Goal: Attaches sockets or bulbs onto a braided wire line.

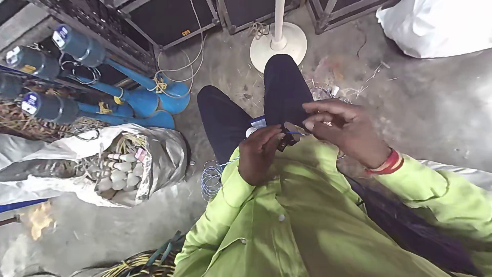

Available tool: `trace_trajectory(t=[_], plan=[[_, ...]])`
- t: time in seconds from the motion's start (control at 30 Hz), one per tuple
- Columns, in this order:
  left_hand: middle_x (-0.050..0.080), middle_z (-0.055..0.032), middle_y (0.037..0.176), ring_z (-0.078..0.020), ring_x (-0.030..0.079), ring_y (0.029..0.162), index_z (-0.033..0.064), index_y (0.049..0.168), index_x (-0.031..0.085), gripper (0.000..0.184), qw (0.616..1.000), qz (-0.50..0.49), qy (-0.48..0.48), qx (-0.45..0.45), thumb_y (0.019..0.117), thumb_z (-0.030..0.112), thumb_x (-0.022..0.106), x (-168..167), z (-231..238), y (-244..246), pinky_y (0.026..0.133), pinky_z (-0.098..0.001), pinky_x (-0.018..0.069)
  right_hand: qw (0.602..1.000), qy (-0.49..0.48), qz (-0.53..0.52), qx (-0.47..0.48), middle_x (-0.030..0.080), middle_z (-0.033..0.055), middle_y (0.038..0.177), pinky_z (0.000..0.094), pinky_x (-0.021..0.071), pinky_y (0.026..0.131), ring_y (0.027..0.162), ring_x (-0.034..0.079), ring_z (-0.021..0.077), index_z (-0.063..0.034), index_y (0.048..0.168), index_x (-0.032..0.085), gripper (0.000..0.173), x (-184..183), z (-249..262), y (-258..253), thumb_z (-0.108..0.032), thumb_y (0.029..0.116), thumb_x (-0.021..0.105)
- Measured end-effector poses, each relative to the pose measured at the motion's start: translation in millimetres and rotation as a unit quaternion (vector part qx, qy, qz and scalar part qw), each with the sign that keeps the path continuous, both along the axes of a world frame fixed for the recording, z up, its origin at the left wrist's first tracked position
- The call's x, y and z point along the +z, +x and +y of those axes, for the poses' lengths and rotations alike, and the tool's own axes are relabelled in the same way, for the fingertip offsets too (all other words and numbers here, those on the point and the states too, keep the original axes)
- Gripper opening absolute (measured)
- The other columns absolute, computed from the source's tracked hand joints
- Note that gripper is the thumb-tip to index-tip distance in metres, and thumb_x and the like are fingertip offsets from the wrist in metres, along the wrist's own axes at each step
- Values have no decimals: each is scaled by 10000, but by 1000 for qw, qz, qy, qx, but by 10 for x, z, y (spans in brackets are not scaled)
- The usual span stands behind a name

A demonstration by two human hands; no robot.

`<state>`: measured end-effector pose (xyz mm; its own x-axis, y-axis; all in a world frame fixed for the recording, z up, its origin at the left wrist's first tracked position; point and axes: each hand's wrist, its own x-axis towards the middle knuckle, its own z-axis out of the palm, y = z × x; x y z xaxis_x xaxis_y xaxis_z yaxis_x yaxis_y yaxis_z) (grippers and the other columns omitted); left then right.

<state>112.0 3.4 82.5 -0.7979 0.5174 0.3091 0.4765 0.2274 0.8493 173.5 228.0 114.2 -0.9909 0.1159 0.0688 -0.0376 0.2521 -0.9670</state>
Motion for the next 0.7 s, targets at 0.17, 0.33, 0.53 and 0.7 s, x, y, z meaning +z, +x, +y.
trace_trajectory(t=[0.17, 0.33, 0.53, 0.7], plan=[[748, -112, 1107, -121, 727, 952, -29, 1093, 748, 165, 999, -42, 21, -21, 954, 42, 693, 11, 16, 5, 850, -288, 617, 935, 235, 217, 153, 713, 125, 1119, 331, 580, 903, 1029, 685, 201, -92, 1049, 807, 196, -115, -49, -8, -107, 960, 633], [742, -89, 1001, -90, 695, 812, -24, 1077, 745, 149, 990, -111, 36, -81, 981, 28, 642, 6, -14, -45, 742, -263, 605, 902, 262, 274, 208, 694, 160, 1140, 395, 571, 906, 1059, 666, 270, -105, 1050, 796, 176, -170, 18, -54, -128, 986, 634], [730, -150, 1092, -108, 701, 912, -81, 1092, 726, 187, 982, -60, 66, -167, 990, 5, 594, -23, -14, -97, 836, -272, 596, 976, 136, 165, 28, 744, 54, 933, 203, 580, 770, 836, 685, 27, 16, 1064, 738, 231, -115, -74, -23, -25, 994, 521], [739, -149, 1069, -184, 712, 1007, -47, 1063, 748, 163, 991, 41, -27, -126, 946, 47, 685, -6, 26, -21, 914, -310, 586, 991, 120, 50, -24, 688, -5, 814, 181, 535, 623, 676, 613, -11, -18, 1066, 705, 205, -130, -181, -16, -76, 1006, 518]])
